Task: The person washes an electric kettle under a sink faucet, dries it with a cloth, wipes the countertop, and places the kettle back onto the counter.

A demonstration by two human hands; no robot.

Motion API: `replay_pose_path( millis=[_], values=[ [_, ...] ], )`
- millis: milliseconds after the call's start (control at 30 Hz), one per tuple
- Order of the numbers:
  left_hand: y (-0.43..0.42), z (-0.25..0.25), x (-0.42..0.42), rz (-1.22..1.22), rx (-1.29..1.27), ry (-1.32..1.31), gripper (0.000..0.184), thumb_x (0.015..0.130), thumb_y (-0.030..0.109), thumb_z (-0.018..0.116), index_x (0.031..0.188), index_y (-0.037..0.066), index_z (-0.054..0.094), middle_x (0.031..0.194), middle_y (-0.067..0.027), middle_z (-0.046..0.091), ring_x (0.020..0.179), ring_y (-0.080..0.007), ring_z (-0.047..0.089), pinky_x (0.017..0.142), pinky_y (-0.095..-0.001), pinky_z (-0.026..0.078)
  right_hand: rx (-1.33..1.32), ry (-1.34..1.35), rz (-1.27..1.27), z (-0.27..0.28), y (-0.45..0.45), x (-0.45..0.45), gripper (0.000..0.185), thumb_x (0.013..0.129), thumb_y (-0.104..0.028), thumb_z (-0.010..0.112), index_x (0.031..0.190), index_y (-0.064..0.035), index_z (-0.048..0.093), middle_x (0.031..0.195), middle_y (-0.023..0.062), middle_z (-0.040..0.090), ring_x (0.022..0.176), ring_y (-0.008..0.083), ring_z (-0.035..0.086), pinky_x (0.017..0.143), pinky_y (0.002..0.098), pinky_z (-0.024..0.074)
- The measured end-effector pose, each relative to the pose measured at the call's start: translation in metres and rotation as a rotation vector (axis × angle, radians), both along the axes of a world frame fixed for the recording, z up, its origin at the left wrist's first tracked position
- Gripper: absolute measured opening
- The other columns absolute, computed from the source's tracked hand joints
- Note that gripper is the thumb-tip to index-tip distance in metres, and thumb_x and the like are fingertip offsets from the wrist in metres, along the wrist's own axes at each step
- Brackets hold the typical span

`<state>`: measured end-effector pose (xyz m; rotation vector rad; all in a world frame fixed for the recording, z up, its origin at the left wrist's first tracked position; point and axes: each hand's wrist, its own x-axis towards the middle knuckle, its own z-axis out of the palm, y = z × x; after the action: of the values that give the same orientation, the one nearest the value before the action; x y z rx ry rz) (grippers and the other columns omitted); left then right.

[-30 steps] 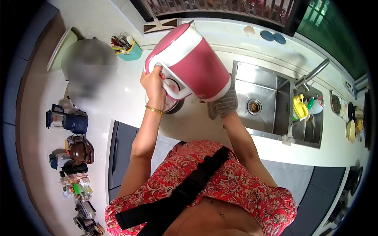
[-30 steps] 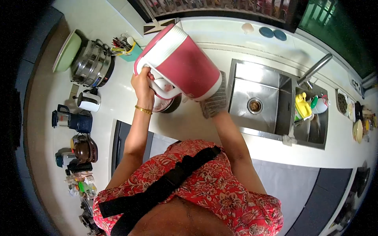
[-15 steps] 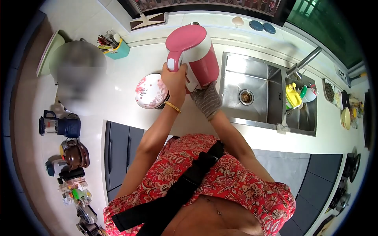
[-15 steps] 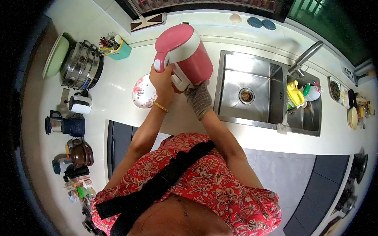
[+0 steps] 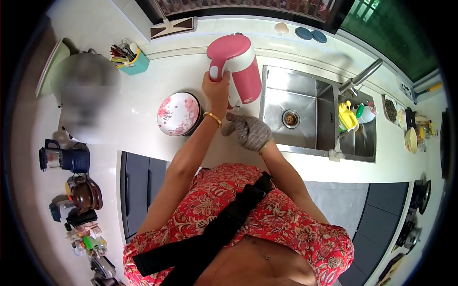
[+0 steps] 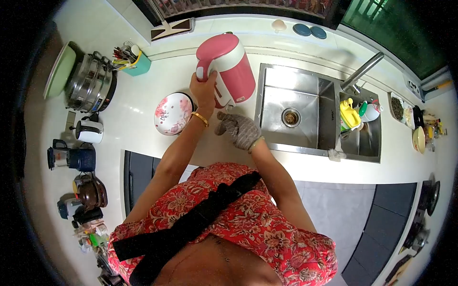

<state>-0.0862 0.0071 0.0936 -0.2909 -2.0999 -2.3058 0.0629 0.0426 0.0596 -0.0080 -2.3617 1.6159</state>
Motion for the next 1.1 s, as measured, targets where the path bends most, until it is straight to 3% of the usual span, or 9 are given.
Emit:
replay_pose_path(
  millis=[100,200,467,600,667,800,967,1067,1100],
  values=[
    [0.011,-0.025,-0.010,0.060,-0.230,0.102,0.031,0.060,0.021,0.068,0.072,0.001,0.049,0.060,-0.0084,0.053,0.053,-0.0183,0.050,0.051,-0.0315,0.040,0.575,0.156,-0.111,-0.003,0.013,0.009,0.023,0.082,-0.011,0.036,0.098,-0.0054,0.051,0.081,0.0111,0.060,0.076,0.0277,0.055,0.072,0.0299,0.0428],
    [0.016,-0.028,-0.005,0.126,-0.368,0.271,0.032,0.060,0.023,0.068,0.074,0.000,0.050,0.065,-0.0107,0.054,0.058,-0.0233,0.052,0.055,-0.0330,0.041,0.218,-0.177,-0.117,0.023,0.018,0.020,0.025,0.078,-0.017,0.039,0.097,-0.0105,0.054,0.098,0.0100,0.055,0.086,0.0278,0.052,0.080,0.0345,0.0399],
    [0.009,-0.051,0.000,-0.007,-0.243,0.244,0.036,0.064,0.026,0.068,0.082,0.001,0.049,0.071,-0.0109,0.055,0.064,-0.0223,0.054,0.059,-0.0325,0.043,0.955,0.155,-0.111,-0.031,0.028,0.011,0.027,0.080,-0.010,0.042,0.105,-0.0002,0.048,0.098,0.0112,0.053,0.091,0.0192,0.052,0.080,0.0280,0.0406],
    [-0.021,-0.062,0.002,-0.302,-0.218,0.231,0.045,0.068,0.026,0.066,0.097,0.001,0.044,0.081,-0.0088,0.054,0.075,-0.0182,0.054,0.063,-0.0287,0.043,-0.195,0.099,-0.091,-0.021,0.015,0.000,0.021,0.083,-0.013,0.046,0.097,0.0020,0.051,0.088,0.0081,0.056,0.074,0.0153,0.056,0.063,0.0236,0.0457],
    [-0.035,-0.054,0.015,-0.267,-0.016,0.257,0.044,0.070,0.023,0.065,0.101,0.001,0.043,0.093,-0.0088,0.050,0.087,-0.0158,0.050,0.070,-0.0265,0.042,-1.247,-0.308,-0.107,-0.018,0.015,-0.013,0.018,0.084,-0.013,0.046,0.092,0.0016,0.053,0.080,0.0060,0.057,0.067,0.0135,0.056,0.058,0.0227,0.0450],
    [-0.077,-0.099,0.033,-0.406,0.035,-0.068,0.043,0.075,0.023,0.059,0.107,0.001,0.041,0.104,-0.0069,0.046,0.094,-0.0142,0.045,0.082,-0.0282,0.037,-1.267,-0.277,-0.236,-0.012,0.002,-0.024,0.015,0.083,-0.012,0.047,0.089,-0.0002,0.054,0.076,0.0049,0.058,0.063,0.0121,0.055,0.056,0.0214,0.0436],
    [-0.101,-0.087,0.054,-0.867,-0.163,-0.365,0.035,0.083,0.026,0.049,0.109,0.002,0.046,0.094,-0.0032,0.050,0.087,-0.0097,0.045,0.077,-0.0235,0.036,-0.648,-0.313,-0.139,-0.020,-0.010,-0.046,0.015,0.080,-0.013,0.052,0.083,0.0004,0.057,0.078,0.0043,0.058,0.071,0.0121,0.052,0.059,0.0243,0.0395],
    [-0.105,-0.097,0.053,-0.670,-0.043,-0.554,0.039,0.082,0.028,0.049,0.111,0.003,0.044,0.086,-0.0010,0.051,0.077,-0.0084,0.044,0.069,-0.0238,0.038,0.126,-0.085,-0.354,-0.003,-0.006,-0.054,0.019,0.078,-0.018,0.054,0.085,-0.0003,0.056,0.077,0.0060,0.058,0.071,0.0114,0.052,0.062,0.0238,0.0404],
    [-0.102,-0.104,0.051,-0.663,-0.026,-0.554,0.039,0.082,0.028,0.049,0.111,0.003,0.044,0.086,-0.0010,0.051,0.077,-0.0084,0.044,0.069,-0.0238,0.038,-0.046,-0.111,-0.439,0.007,-0.003,-0.057,0.020,0.078,-0.017,0.056,0.087,0.0008,0.055,0.079,0.0040,0.057,0.068,0.0087,0.049,0.060,0.0222,0.0387]
  ],
)
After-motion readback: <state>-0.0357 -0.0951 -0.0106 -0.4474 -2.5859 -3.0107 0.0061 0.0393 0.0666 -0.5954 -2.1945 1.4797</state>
